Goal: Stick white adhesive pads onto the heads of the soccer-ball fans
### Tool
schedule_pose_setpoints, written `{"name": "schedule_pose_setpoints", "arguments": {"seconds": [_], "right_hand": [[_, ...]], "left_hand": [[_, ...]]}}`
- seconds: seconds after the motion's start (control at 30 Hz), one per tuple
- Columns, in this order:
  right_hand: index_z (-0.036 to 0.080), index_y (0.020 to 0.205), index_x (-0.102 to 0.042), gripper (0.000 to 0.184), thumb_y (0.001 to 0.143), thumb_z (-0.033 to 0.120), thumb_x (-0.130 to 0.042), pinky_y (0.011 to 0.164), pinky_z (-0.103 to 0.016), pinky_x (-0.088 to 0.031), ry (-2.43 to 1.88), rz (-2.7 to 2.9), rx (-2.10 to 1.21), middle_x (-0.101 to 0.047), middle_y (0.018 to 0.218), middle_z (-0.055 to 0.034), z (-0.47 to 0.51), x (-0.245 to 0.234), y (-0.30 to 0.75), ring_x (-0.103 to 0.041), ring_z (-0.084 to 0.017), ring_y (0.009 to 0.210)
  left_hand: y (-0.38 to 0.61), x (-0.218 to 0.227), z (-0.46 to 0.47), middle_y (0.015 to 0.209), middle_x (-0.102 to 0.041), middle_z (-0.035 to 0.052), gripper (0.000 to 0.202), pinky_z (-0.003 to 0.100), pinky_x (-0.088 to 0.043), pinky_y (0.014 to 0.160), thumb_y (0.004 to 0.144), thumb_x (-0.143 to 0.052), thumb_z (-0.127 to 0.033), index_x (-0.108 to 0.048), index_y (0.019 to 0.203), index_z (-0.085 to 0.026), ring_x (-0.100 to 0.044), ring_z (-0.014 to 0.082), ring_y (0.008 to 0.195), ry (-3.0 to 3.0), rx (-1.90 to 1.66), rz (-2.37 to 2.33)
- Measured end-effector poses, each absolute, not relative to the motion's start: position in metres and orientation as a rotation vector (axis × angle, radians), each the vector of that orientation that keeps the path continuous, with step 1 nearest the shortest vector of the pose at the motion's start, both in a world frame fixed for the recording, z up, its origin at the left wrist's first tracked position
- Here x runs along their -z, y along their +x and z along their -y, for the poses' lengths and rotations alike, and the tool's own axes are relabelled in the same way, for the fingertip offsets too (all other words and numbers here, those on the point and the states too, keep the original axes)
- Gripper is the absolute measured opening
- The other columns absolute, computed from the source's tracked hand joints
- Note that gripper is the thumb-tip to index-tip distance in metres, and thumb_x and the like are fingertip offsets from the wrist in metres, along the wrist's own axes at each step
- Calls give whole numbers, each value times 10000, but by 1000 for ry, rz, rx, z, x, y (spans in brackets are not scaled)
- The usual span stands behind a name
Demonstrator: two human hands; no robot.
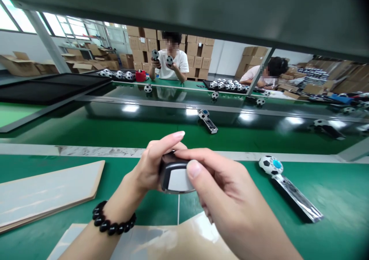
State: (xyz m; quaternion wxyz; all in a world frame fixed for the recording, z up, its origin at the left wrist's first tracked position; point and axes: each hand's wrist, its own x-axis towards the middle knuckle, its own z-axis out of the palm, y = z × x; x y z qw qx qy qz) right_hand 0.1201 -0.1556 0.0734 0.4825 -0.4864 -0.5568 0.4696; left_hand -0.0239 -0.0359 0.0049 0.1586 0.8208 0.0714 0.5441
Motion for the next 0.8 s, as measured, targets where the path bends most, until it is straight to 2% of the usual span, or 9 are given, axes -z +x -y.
{"name": "schedule_pose_setpoints", "arguments": {"seconds": [0.13, 0.33, 0.57, 0.67, 0.73, 0.8], "right_hand": [[331, 1138, -777, 302, 988, 389, -522, 500, -201, -408, -1205, 1329, -1302, -471, 605, 53, 156, -76, 129, -466, -98, 532], [301, 1183, -756, 303, 974, 389, -554, 493, -207, -476, -1180, 1214, -1451, -519, 617, 44, 156, -78, 130, -502, -113, 558], [293, 1244, -730, 377, 1047, 421, -435, 519, -207, -501, -1070, 1253, -1445, -528, 627, 36, 154, -67, 134, -517, -106, 551], [305, 1207, -746, 333, 1020, 379, -481, 525, -207, -469, -1118, 1232, -1410, -508, 620, 47, 155, -70, 131, -498, -102, 555], [325, 1177, -753, 278, 950, 346, -593, 533, -217, -446, -1189, 1259, -1359, -480, 634, 58, 155, -74, 128, -469, -106, 572], [353, 1148, -755, 275, 892, 317, -661, 532, -228, -427, -1241, 1326, -1312, -460, 652, 62, 155, -77, 126, -448, -115, 592]], "left_hand": [[-20, -3, 35, 885, -724, 60, 633, 317, -624, 610, 961, -581, -538, -367, 1529, -357, -713, 206, 692, 2289, -1615, 2], [-20, 2, 35, 929, -713, 71, 618, 280, -620, 581, 970, -590, -461, -354, 1531, -356, -708, 195, 691, 2257, -1614, -13], [-21, -2, 31, 915, -707, 71, 668, 273, -629, 592, 947, -635, -440, -350, 1542, -337, -712, 200, 713, 2290, -1559, 50], [-20, -1, 31, 929, -708, 79, 569, 263, -623, 595, 998, -548, -397, -374, 1535, -327, -717, 194, 730, 2257, -1583, 64], [-20, 0, 32, 929, -714, 82, 520, 269, -622, 593, 1023, -483, -433, -387, 1524, -337, -716, 192, 722, 2247, -1599, 25], [-20, 2, 32, 900, -725, 62, 608, 276, -620, 581, 972, -522, -585, -361, 1519, -376, -705, 190, 680, 2290, -1589, -102]]}}
